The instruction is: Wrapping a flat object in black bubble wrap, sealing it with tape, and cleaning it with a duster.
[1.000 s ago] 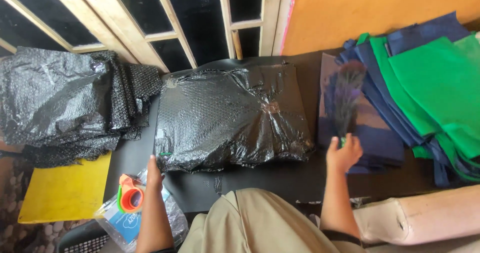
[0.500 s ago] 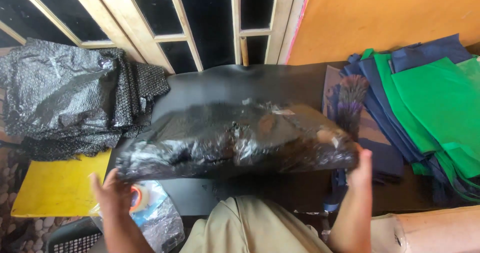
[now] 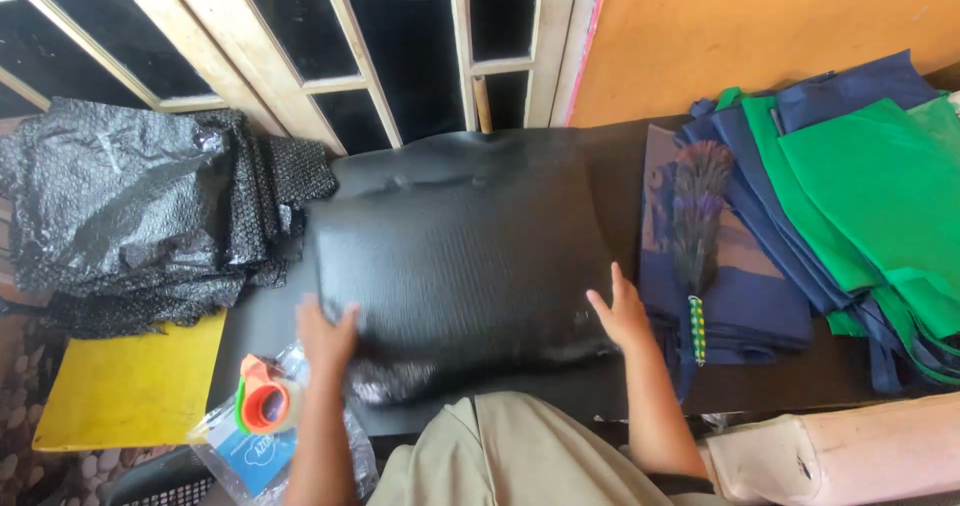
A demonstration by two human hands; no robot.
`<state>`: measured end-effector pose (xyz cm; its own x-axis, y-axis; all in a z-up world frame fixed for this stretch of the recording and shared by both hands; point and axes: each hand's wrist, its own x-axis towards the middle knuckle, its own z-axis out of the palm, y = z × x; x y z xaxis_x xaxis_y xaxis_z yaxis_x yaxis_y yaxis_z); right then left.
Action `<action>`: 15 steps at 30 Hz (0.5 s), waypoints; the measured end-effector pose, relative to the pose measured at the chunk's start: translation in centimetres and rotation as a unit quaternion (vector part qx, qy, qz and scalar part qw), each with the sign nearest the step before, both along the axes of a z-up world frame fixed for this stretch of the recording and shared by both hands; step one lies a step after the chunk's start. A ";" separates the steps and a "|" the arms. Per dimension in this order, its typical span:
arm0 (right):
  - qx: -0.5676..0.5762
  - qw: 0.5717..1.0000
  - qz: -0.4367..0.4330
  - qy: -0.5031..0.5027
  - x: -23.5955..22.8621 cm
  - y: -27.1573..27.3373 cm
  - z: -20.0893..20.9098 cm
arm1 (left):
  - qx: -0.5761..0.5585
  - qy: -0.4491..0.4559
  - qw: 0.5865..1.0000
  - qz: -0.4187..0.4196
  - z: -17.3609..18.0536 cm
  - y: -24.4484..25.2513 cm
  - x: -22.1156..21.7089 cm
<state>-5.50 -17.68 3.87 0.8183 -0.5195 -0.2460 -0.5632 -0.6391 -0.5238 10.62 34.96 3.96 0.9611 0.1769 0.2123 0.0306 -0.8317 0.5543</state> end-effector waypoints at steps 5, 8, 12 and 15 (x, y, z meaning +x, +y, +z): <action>-0.045 0.974 -0.083 -0.205 -2.5 -2.6 -0.6 | 0.170 -0.057 0.982 0.056 -1.3 -3.9 -4.2; -0.194 0.921 -0.233 -0.243 -5.3 -10.0 -5.9 | 0.182 -0.167 0.967 0.061 -2.2 -3.6 -4.0; -0.134 0.952 -0.272 -0.035 -7.7 -16.5 -15.8 | 0.176 -0.206 0.960 0.064 -2.3 -3.7 -4.0; -0.120 0.960 -0.252 -0.028 -7.3 -15.3 -15.1 | 0.168 -0.212 0.960 0.067 -2.7 -3.7 -3.7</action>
<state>-12.82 -33.01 -11.18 0.4571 -0.8888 -0.0320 -0.8074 -0.3996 -0.4341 6.88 31.24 1.26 0.7487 0.1461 0.6466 -0.0195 -0.9701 0.2417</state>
